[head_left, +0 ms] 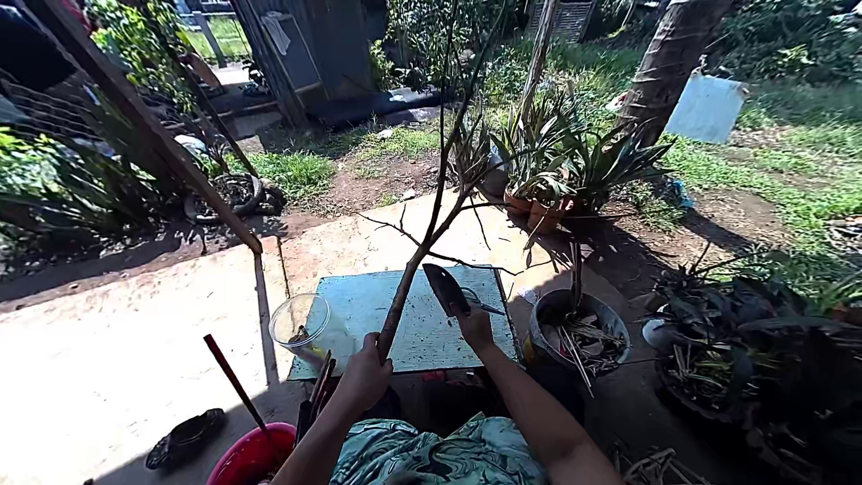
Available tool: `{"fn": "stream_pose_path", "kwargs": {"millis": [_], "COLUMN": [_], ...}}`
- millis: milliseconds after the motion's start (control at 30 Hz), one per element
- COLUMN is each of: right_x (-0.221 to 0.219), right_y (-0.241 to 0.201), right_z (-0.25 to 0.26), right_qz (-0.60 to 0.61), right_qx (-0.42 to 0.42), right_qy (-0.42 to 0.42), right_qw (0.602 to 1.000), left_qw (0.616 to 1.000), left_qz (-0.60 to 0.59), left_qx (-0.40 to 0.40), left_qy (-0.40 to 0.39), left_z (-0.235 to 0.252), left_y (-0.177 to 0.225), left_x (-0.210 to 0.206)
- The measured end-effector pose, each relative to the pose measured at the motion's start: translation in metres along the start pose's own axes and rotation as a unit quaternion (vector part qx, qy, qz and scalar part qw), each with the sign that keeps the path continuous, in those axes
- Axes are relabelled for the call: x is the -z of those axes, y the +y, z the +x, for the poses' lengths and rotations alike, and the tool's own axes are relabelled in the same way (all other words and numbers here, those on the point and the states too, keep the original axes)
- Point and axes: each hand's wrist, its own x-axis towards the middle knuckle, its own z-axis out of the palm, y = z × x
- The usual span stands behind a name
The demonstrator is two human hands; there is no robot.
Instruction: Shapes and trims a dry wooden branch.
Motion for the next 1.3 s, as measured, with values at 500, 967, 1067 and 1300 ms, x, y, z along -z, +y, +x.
{"fn": "stream_pose_path", "kwargs": {"millis": [500, 967, 1067, 1300], "right_x": [-0.014, 0.029, 0.034, 0.076], "right_y": [-0.024, -0.040, -0.038, -0.042], "right_z": [0.003, 0.089, 0.056, -0.047], "right_qz": [-0.011, -0.129, -0.117, -0.011], "right_qx": [0.128, 0.067, 0.108, 0.216], "right_qy": [-0.195, -0.138, -0.169, -0.161], "right_qw": [0.972, 0.980, 0.973, 0.963], "left_qw": [0.999, 0.999, 0.997, 0.996], "left_qz": [-0.003, 0.005, 0.047, 0.045], "left_qx": [0.036, 0.017, 0.011, -0.024], "left_qy": [-0.028, -0.051, -0.059, -0.073], "left_z": [0.001, -0.013, -0.016, -0.022], "left_y": [-0.022, 0.006, 0.013, 0.023], "left_x": [-0.006, -0.005, -0.003, -0.012]}}
